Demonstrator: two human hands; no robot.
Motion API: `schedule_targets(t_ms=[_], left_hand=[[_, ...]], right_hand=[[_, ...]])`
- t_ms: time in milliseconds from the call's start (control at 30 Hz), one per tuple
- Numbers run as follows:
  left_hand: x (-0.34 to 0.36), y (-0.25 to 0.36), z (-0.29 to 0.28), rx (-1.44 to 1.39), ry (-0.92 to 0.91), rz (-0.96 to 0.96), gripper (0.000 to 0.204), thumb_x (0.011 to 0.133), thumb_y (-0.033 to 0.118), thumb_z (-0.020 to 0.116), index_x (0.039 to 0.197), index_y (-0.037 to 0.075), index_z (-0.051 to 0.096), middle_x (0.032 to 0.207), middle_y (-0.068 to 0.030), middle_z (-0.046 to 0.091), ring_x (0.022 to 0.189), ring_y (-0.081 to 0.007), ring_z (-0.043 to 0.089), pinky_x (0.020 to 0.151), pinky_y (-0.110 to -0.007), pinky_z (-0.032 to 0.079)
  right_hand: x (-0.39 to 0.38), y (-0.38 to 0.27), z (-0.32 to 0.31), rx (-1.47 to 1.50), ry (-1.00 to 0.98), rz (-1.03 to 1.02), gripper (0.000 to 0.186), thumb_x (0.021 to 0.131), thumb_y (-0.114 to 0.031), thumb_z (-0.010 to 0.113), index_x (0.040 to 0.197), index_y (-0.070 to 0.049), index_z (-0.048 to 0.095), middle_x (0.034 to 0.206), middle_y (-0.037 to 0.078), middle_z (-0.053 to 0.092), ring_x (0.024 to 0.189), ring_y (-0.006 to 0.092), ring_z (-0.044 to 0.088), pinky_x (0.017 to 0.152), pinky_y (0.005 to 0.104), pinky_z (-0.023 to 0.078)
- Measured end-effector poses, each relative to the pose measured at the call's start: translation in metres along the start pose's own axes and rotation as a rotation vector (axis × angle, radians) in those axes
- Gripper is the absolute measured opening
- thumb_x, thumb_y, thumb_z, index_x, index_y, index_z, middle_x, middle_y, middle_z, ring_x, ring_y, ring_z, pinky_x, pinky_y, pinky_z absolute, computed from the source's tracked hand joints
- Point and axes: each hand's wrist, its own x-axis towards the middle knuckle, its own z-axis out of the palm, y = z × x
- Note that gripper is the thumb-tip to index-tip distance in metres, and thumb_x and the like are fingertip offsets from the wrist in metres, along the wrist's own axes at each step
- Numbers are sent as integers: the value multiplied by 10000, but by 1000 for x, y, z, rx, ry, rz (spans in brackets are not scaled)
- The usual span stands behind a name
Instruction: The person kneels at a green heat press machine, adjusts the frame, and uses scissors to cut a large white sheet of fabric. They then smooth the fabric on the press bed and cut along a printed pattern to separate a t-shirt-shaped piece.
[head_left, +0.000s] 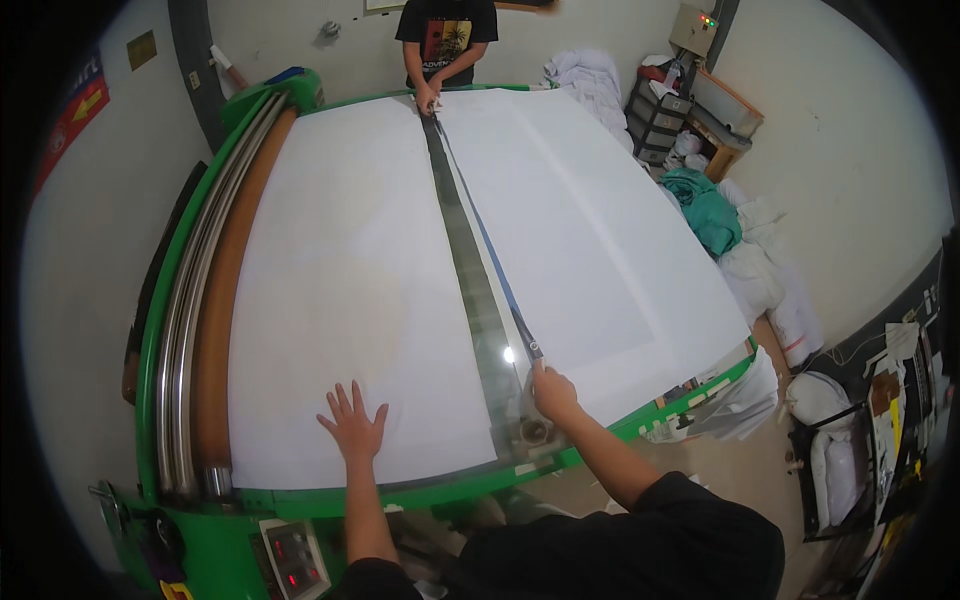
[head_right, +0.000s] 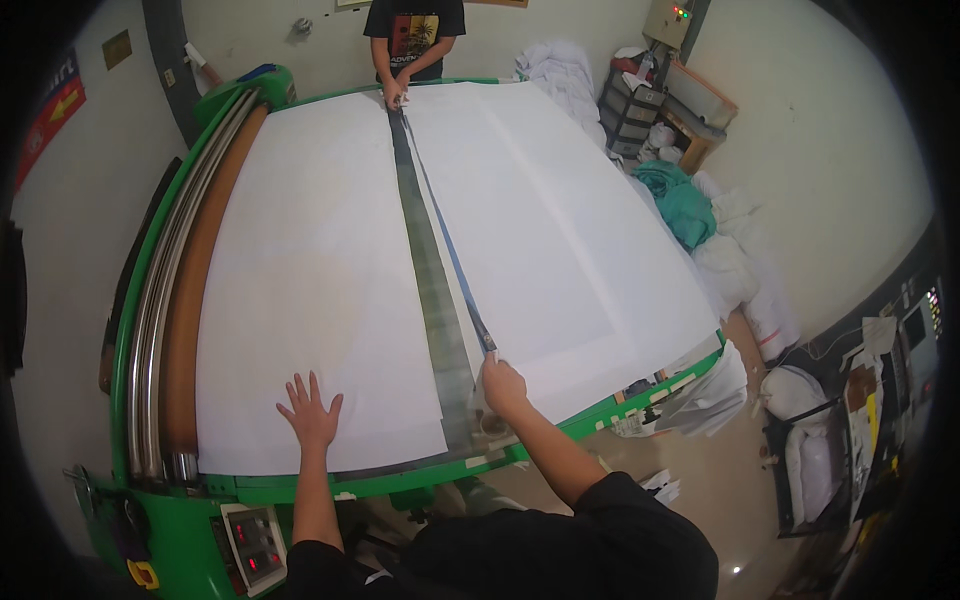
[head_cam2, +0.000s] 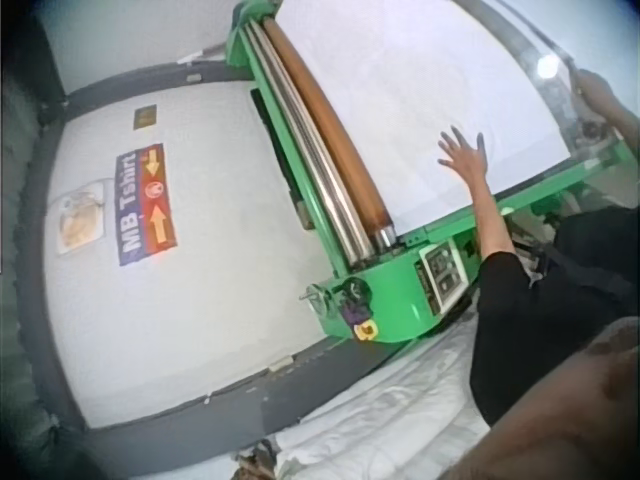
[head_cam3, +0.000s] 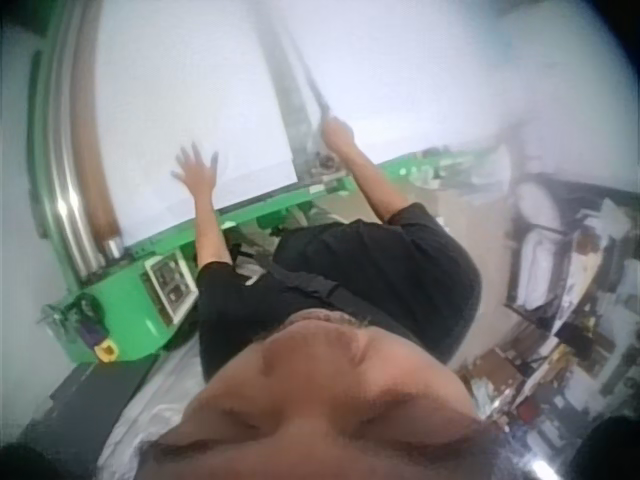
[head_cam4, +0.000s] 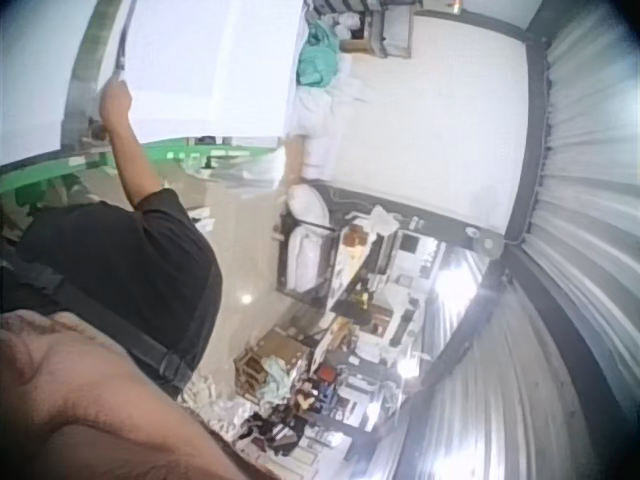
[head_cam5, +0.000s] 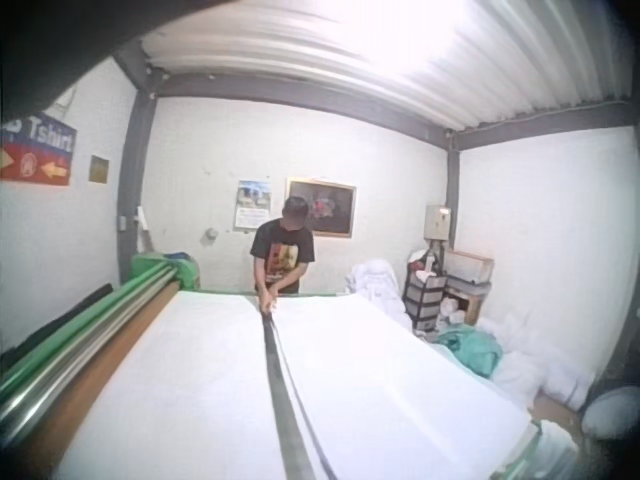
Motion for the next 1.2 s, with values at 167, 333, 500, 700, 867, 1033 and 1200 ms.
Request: schedule_targets(t_ms=[167, 333, 500, 700, 867, 1033, 1200], left_hand=[[8, 2, 3, -3, 11, -12, 889, 976, 704, 458, 1649, 159, 256, 1719, -170, 169, 1578, -403, 127, 1189, -744, 65], [4, 3, 7, 27, 1, -13, 884, 988, 718, 408, 1659, 174, 224, 1727, -157, 145, 1585, -402, 101, 1184, -752, 68], [-8, 26, 19, -12, 88, 55, 857, 975, 713, 435, 1628, 169, 324, 1698, -175, 232, 1565, -420, 158, 1151, -791, 83], [-33, 69, 24, -4, 111, 150, 831, 969, 711, 438, 1607, 183, 378, 1666, -177, 314, 1545, -435, 216, 1107, -828, 103], [-48, 93, 24, -1, 28, 209, 798, 964, 717, 439, 1601, 239, 389, 1665, -153, 324, 1523, -430, 274, 1071, -849, 152], [-47, 102, 17, -107, -55, 228, 760, 944, 643, 564, 1587, 274, 401, 1631, -122, 356, 1487, -405, 334, 1009, -833, 287], [-50, 100, 2, -120, -131, 255, 838, 874, 680, 629, 1585, 303, 393, 1594, -139, 345, 1428, -420, 349, 892, -847, 383]], right_hand=[[1, 11, 1, 110, 42, -55, 512, 905, -109, 635, 1386, -19, 485, 1181, 189, 681, 1072, 442, 657, 890, 528, 547], [-13, -12, -23, 105, 157, -96, 542, 887, -215, 725, 1366, -23, 562, 1277, 176, 661, 1145, 422, 622, 970, 502, 514], [-2, -24, -16, 75, 224, -264, 545, 865, -259, 777, 1335, -45, 603, 1305, 169, 646, 1189, 399, 593, 997, 484, 495], [97, -82, 9, 224, 247, -539, 518, 875, -274, 783, 1306, -41, 613, 1360, 190, 608, 1267, 401, 551, 1049, 487, 454], [213, -206, 40, 181, 198, -790, 652, 941, -419, 700, 1455, -66, 510, 1538, 222, 459, 1410, 424, 434, 1136, 527, 375], [326, -335, 57, -21, 109, -782, 810, 966, -654, 527, 1574, -132, 409, 1656, 213, 305, 1546, 413, 237, 1237, 541, 229], [375, -375, 34, -7, 170, -575, 861, 945, -731, 469, 1606, -187, 381, 1697, 193, 229, 1572, 408, 166, 1267, 557, 100]])
